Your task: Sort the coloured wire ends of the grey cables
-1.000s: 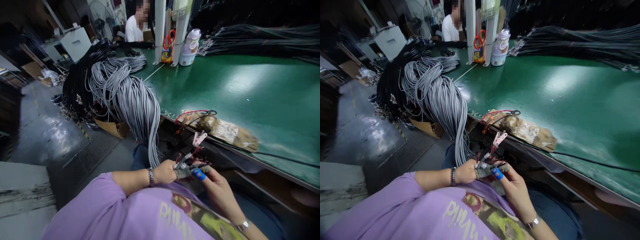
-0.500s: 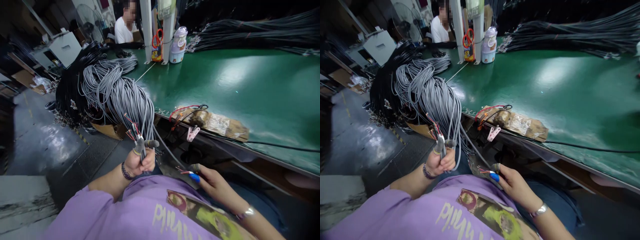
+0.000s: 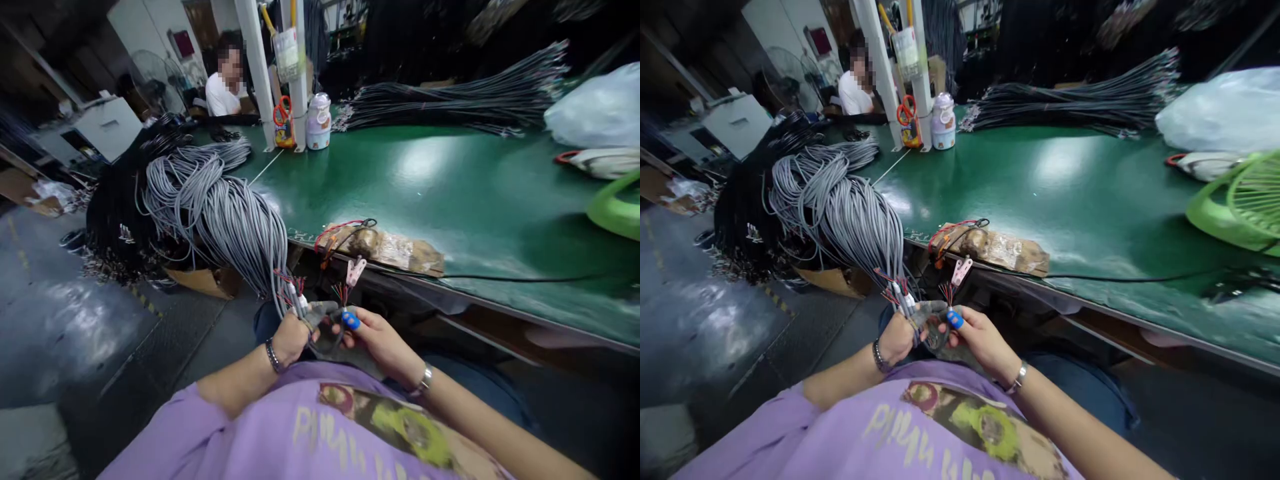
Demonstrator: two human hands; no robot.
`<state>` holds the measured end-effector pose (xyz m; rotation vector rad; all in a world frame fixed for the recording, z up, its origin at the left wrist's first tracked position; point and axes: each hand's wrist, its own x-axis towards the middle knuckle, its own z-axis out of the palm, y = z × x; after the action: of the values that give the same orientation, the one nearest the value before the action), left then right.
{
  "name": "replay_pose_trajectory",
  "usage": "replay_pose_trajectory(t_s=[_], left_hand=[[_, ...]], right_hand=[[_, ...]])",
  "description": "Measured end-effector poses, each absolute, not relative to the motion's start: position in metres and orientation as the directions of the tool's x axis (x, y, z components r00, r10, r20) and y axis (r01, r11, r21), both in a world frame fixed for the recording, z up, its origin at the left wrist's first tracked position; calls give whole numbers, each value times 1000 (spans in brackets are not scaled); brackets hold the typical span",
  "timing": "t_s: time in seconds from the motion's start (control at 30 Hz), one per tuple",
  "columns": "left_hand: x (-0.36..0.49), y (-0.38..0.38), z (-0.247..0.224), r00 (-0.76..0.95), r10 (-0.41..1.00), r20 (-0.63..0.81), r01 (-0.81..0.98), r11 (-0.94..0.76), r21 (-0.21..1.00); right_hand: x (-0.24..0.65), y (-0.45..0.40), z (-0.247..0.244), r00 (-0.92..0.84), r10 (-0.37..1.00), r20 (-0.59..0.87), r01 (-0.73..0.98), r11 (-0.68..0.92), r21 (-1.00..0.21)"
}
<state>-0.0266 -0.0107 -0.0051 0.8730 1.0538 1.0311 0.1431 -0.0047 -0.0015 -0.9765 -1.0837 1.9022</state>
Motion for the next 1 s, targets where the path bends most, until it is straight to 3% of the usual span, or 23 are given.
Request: replay_pose_trajectory(t_s=[0.2,0.33,0.47,0.63,0.83,1.0], left_hand=[[-18,-9,-3,306,914,-266,-161,325,932],[-17,-10,-3,281,911,-302,-154,353,923],[-17,-9,-7,208,941,-266,-209,308,928],[-20,-6,-9,226,927,-299,-168,339,926],[-15,-4,0,274,911,-307,-55,333,941],[-12,-1,11,289,906,-309,-32,332,943]], right_hand=[[136,-14,-10,-519,758,-396,-254,-579,-774],[132,-16,-13,-479,735,-480,-254,-639,-726],[142,-9,-11,-365,803,-471,-67,-528,-847],[161,1,0,-185,938,-293,57,-288,-956],[159,16,25,-424,882,-203,64,-195,-979],[153,21,22,-380,896,-228,-4,-248,-969]])
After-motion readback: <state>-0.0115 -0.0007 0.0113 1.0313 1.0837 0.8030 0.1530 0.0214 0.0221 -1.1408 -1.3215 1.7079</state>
